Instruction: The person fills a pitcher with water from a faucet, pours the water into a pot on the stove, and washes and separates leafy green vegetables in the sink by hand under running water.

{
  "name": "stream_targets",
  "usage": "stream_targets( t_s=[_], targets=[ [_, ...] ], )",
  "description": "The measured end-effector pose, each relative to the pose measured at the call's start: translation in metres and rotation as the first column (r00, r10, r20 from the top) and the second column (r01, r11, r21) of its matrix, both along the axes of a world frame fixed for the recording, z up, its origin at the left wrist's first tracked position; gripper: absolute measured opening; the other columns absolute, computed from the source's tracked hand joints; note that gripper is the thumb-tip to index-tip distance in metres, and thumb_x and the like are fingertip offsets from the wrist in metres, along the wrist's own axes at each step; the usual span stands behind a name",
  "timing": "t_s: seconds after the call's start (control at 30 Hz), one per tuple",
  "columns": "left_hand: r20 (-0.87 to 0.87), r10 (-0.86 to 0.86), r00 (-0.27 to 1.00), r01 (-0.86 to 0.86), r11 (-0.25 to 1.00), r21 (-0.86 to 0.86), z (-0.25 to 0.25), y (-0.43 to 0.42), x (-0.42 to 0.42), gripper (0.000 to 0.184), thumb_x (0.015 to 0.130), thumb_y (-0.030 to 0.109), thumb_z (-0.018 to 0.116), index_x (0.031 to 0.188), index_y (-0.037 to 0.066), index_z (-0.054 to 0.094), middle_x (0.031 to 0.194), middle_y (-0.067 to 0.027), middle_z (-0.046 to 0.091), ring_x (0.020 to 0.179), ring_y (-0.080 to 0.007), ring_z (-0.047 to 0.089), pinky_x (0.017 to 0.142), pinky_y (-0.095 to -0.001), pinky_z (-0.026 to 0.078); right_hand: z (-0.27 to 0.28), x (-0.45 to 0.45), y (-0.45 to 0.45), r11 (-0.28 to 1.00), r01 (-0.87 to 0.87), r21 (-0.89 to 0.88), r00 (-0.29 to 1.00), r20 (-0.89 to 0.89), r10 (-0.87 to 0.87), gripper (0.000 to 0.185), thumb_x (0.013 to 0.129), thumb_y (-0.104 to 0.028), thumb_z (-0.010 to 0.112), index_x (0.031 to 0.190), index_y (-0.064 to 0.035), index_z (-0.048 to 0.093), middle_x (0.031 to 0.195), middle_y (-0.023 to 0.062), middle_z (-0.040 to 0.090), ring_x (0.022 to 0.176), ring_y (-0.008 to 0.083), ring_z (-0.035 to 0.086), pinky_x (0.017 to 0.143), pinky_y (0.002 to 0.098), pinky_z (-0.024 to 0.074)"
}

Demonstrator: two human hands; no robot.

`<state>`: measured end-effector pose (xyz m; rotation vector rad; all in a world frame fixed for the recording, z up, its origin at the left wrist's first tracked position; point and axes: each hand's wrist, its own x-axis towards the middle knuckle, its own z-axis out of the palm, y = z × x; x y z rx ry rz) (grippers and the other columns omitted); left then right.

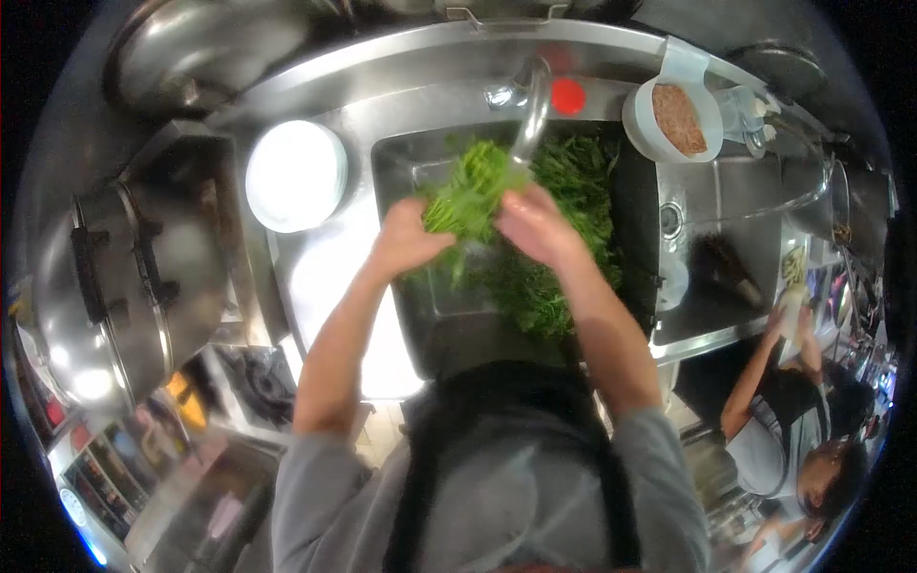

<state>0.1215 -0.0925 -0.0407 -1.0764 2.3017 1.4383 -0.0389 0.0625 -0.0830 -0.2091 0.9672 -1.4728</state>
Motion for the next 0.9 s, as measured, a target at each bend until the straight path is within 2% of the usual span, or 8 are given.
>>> stream_targets(
  t_s=[0.07,0.17,0.3,0.37,0.47,0.6,0.73,0.9],
  targets=[
    [-0.053,0.048,0.997,-0.048,0.999,-0.003,0.000,0.002,0.008,0.033,0.070,0.013,0.074,0.095,-0.007,0.067,0.083,-0.0169,0.070,0.080,-0.0210,0.068,0.075,-0.0342,0.053,-0.020,0.004,0.008,0.976,0.156,0.155,0.971,0.156,-0.180,0.081,0.082,-0.041,0.077,0.140,0.0034,0.040,0.141,0.0214,0.046,0.136,0.0316,0.039,0.114,0.0529,0.0275],
    [-0.067,-0.017,0.998,0.017,1.000,-0.001,-0.008,0.002,0.013,0.038,0.070,0.014,0.076,0.100,-0.006,0.067,0.088,-0.0171,0.070,0.081,-0.0214,0.068,0.076,-0.0340,0.053,0.010,0.011,-0.002,0.985,0.168,0.027,0.959,0.226,-0.170,0.070,0.085,-0.040,0.073,0.136,0.0008,0.047,0.135,0.0172,0.050,0.129,0.0309,0.043,0.111,0.0521,0.0311],
    [-0.238,-0.067,0.969,0.084,0.994,0.063,-0.005,0.015,0.008,0.047,0.070,0.025,0.082,0.103,-0.005,0.067,0.089,-0.0175,0.070,0.078,-0.0237,0.069,0.073,-0.0360,0.054,0.020,0.008,-0.001,0.947,0.278,0.163,0.926,0.216,-0.309,0.060,0.088,-0.039,0.069,0.132,-0.0026,0.050,0.131,0.0152,0.051,0.123,0.0303,0.046,0.110,0.0493,0.0333],
    [-0.295,-0.072,0.953,0.101,0.991,0.087,-0.004,0.017,0.007,0.051,0.069,0.029,0.084,0.104,-0.004,0.067,0.090,-0.0165,0.071,0.078,-0.0227,0.069,0.073,-0.0359,0.054,0.015,0.004,0.000,0.959,0.269,0.095,0.914,0.290,-0.285,0.045,0.089,-0.034,0.066,0.122,-0.0048,0.056,0.122,0.0117,0.056,0.119,0.0276,0.049,0.107,0.0481,0.0353],
    [-0.037,-0.025,0.999,0.034,0.963,0.266,-0.004,0.008,0.020,0.054,0.068,0.032,0.087,0.104,-0.003,0.067,0.092,-0.0147,0.071,0.078,-0.0211,0.068,0.074,-0.0348,0.055,0.019,0.000,0.007,0.953,0.294,0.069,0.935,0.184,-0.302,0.032,0.090,-0.032,0.064,0.109,-0.0071,0.061,0.112,0.0077,0.062,0.110,0.0255,0.056,0.105,0.0476,0.0372],
    [-0.044,0.084,0.995,-0.064,0.938,0.341,-0.021,0.010,0.044,0.043,0.073,0.015,0.082,0.107,-0.003,0.065,0.094,-0.0131,0.071,0.079,-0.0188,0.068,0.076,-0.0320,0.055,0.014,-0.023,0.020,0.865,0.437,-0.247,0.859,0.401,-0.319,0.021,0.091,-0.025,0.063,0.106,-0.0093,0.063,0.106,0.0077,0.065,0.097,0.0235,0.064,0.094,0.0484,0.0465],
    [-0.064,0.082,0.995,-0.042,0.882,0.469,-0.022,0.009,0.041,0.032,0.077,-0.001,0.075,0.107,-0.004,0.063,0.095,-0.0112,0.070,0.076,-0.0161,0.067,0.074,-0.0305,0.054,0.032,-0.006,0.014,0.983,0.168,-0.081,0.986,0.005,-0.168,0.034,0.093,-0.029,0.065,0.118,-0.0069,0.060,0.118,0.0100,0.064,0.101,0.0220,0.062,0.090,0.0423,0.0521],
    [0.019,0.011,1.000,-0.019,0.876,0.481,0.010,0.003,0.032,0.048,0.076,0.015,0.080,0.115,-0.004,0.060,0.096,-0.0123,0.070,0.088,-0.0172,0.067,0.078,-0.0322,0.055,0.037,-0.004,0.015,0.999,0.036,0.015,0.960,-0.279,-0.031,0.027,0.095,-0.026,0.065,0.116,-0.0090,0.062,0.114,0.0051,0.063,0.095,0.0169,0.062,0.075,0.0329,0.0541]
  ],
)
